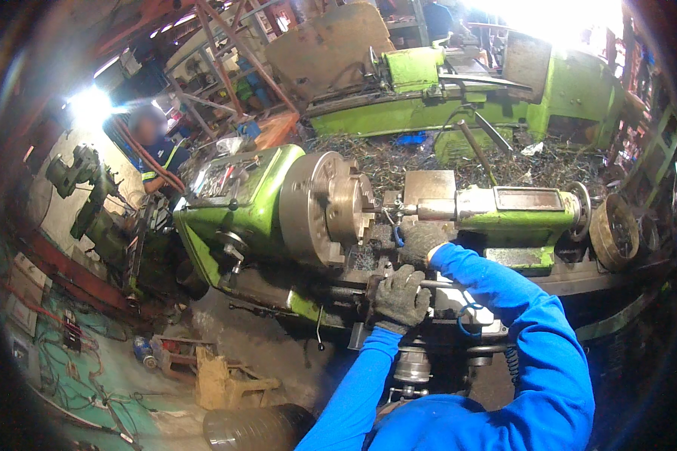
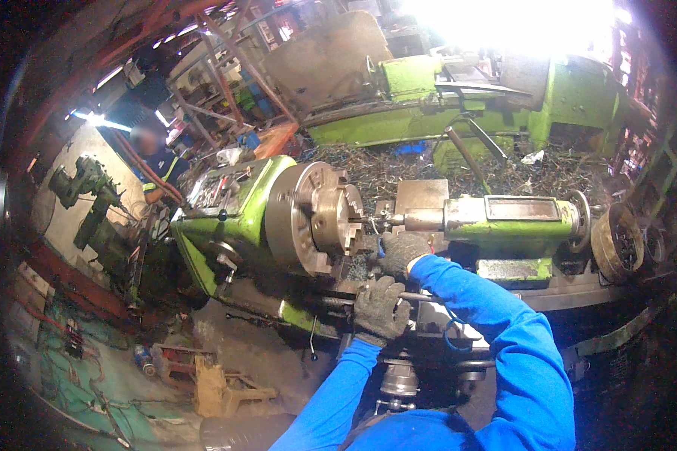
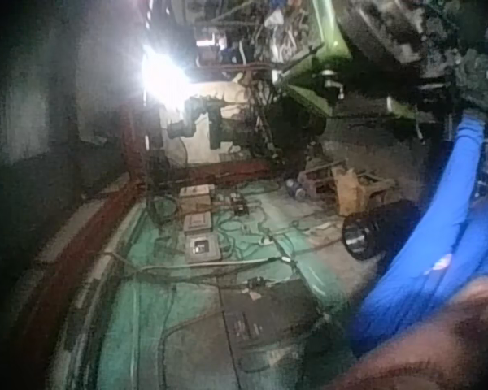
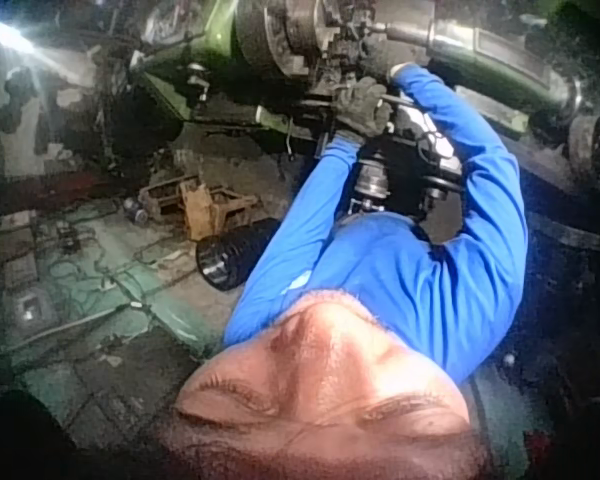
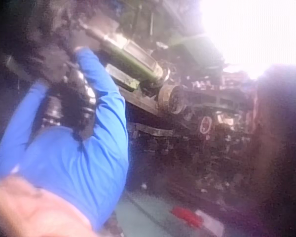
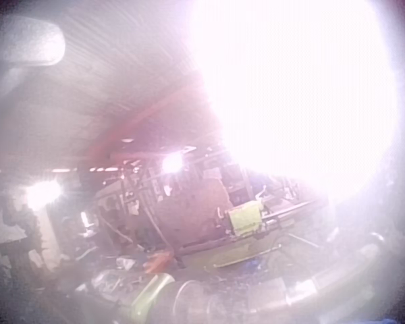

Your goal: The person operates a green metal lathe, using a wrench to tighten the chuck and adjusting the tool post. They then use a compressed air hose to blow away metal shavings from the work area.

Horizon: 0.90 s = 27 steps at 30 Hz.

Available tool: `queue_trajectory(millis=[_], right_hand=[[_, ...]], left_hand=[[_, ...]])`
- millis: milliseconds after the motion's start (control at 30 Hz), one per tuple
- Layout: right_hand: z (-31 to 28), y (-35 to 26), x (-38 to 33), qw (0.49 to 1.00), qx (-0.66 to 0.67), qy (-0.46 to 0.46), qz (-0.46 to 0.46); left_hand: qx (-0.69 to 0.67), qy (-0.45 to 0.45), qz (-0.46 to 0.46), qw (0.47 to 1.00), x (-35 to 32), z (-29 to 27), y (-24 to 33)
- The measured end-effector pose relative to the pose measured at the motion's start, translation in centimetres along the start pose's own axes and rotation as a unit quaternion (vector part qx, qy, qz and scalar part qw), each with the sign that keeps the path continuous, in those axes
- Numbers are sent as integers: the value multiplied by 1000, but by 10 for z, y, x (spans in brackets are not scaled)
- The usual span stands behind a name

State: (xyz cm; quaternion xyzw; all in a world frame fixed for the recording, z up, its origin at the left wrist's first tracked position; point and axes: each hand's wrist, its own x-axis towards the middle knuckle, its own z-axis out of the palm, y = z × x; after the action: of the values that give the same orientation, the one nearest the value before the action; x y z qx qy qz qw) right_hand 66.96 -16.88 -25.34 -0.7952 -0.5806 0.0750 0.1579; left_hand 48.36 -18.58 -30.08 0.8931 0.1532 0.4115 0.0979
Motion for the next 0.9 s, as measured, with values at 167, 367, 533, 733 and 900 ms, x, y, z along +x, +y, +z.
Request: queue_trajectory(millis=[167,367,533,733,900], right_hand=[[5,9,5,999,11,-24,18],[-17,-7,-5,999,11,-37,35],[-15,-1,-4,998,0,-54,41],[-19,-6,-5,998,18,-56,23],[-6,1,-2,999,0,-43,26]], left_hand=[[-7,-11,2,1000,2,-1,3],[8,-5,6,1000,-1,-1,-2],[1,0,8,1000,2,0,0],[3,-3,1,1000,-1,2,-2],[7,-9,7,1000,0,1,0]])
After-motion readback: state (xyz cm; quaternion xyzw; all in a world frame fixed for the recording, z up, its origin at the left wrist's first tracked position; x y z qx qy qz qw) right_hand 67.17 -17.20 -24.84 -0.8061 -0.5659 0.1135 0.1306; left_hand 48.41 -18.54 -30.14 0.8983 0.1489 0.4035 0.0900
